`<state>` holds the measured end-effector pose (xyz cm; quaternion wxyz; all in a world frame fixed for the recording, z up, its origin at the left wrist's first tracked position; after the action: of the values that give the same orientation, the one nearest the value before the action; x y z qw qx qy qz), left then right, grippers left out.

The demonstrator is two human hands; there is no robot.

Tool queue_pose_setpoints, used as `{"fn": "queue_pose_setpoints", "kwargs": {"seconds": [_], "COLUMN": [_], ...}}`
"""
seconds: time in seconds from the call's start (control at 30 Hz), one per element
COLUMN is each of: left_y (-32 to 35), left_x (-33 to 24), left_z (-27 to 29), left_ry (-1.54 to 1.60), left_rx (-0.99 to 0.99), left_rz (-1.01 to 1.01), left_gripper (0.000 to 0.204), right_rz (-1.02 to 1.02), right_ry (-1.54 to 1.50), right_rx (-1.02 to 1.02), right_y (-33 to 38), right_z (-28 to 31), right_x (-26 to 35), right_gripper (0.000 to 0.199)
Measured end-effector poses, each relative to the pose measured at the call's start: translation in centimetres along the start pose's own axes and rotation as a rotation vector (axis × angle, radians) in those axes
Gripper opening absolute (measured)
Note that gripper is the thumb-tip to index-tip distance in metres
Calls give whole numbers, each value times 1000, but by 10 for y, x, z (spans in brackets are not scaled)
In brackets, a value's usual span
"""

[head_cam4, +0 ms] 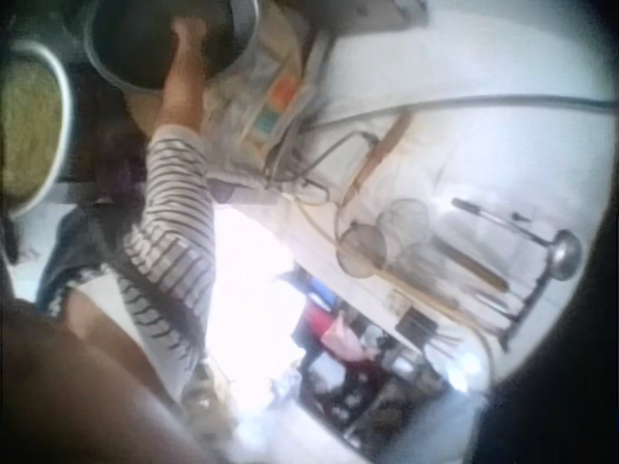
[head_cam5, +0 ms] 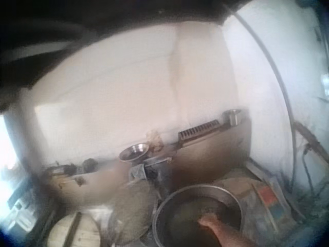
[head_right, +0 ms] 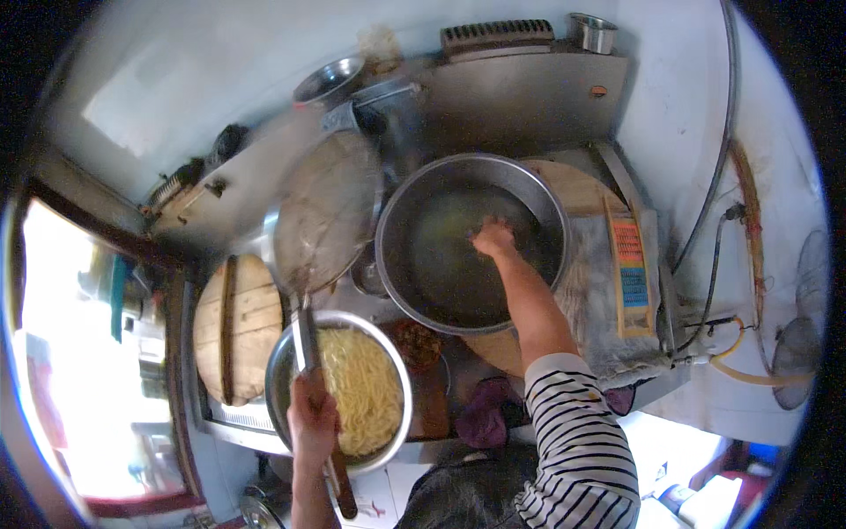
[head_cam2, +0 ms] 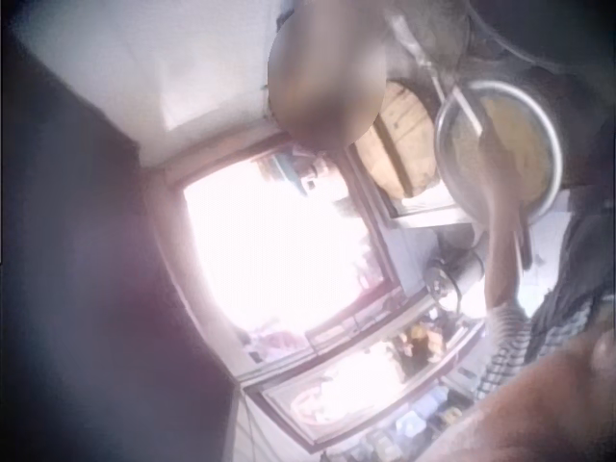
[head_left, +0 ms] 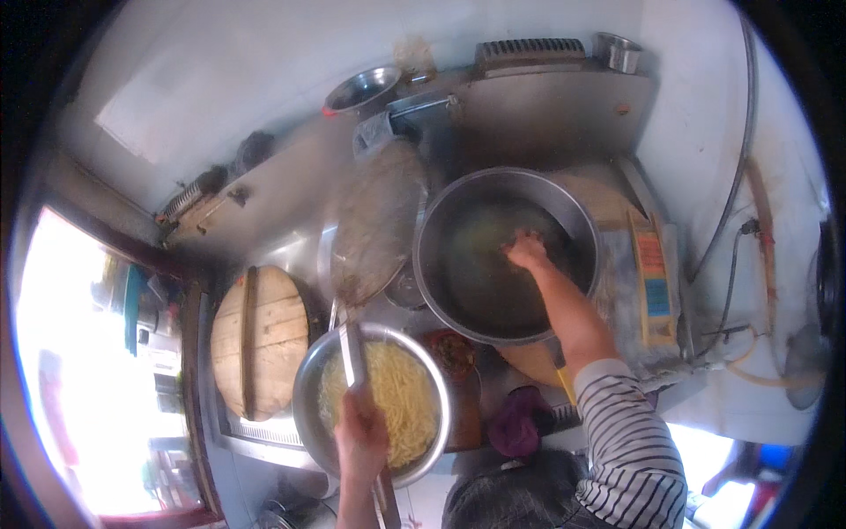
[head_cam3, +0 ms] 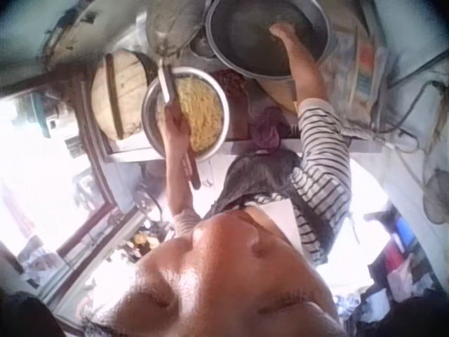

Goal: The person uses a strainer to scoop cooked noodles from a large pot of boiling water and transfers them into a separate metal bowl. They then move to a sink area to rinse the noodles in a colander under running water. Finally, the person returns to the stove and uses chopsticks to stir the noodles in a pan.

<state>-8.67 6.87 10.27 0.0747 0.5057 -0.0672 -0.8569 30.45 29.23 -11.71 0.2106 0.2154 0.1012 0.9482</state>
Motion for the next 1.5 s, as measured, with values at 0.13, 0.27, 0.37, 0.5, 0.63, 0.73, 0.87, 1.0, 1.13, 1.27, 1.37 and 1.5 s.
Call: {"fn": "queue_pose_setpoints", "kwargs": {"seconds": [0.13, 0.27, 0.37, 0.5, 0.63, 0.73, 0.87, 1.0, 1.13, 1.27, 1.37, 1.5], "left_y": [-81, -121, -123, -137, -141, -128, -105, -88, -72, -59, -37, -16], "left_x": [-28, -20, -27, -9, 11, 17, 8, -3, -5, -12, -53, -108], "left_z": [-63, -102, -112, -114, -147, -169, -174, -170, -157, -135, -100, -64], "left_ry": [-443, -605, -657, -378, -12, 110, 273, 514, 650, 771, 680, 810], "left_rx": [131, 134, 233, 453, 678, 749, 904, 1046, 1098, 1063, 789, 735], "left_rz": [-396, -440, -361, -143, 98, 229, 327, 418, 486, 446, 344, 115], "left_gripper": [47, 39, 34, 35, 30, 25, 25, 26, 28, 31, 37, 38], "right_rz": [205, 471, 709, 746, 926, 498, 493, 301, 481, 387, 250, 250], "right_ry": [143, 365, 321, 297, 511, 263, 515, -354, -424, -827, -770, -563], "right_rx": [31, 122, 83, 368, 579, 757, 873, 558, -159, -636, -830, -762], "right_y": [-17, 5, 31, 70, 78, 84, 82, 57, 56, 71, 95, 118], "right_z": [-23, -41, -62, -62, -77, -56, 17, 67, 123, 144, 140, 99], "right_x": [32, 77, 87, 79, 34, -6, -30, -57, -60, -84, -100, -94], "right_gripper": [61, 57, 51, 43, 37, 30, 28, 24, 19, 10, 6, 5]}}
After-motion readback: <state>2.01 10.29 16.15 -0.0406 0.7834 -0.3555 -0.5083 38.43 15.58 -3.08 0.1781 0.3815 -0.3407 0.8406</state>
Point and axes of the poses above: each hand's wrist, its own y-axis away from the middle knuckle, its own z-axis out of the back of the hand, x = y × z, the point moved 4 cm from there along -y, towards the middle knuckle, and after that the axes turned 4 degrees about y, right-handed, at the moved point
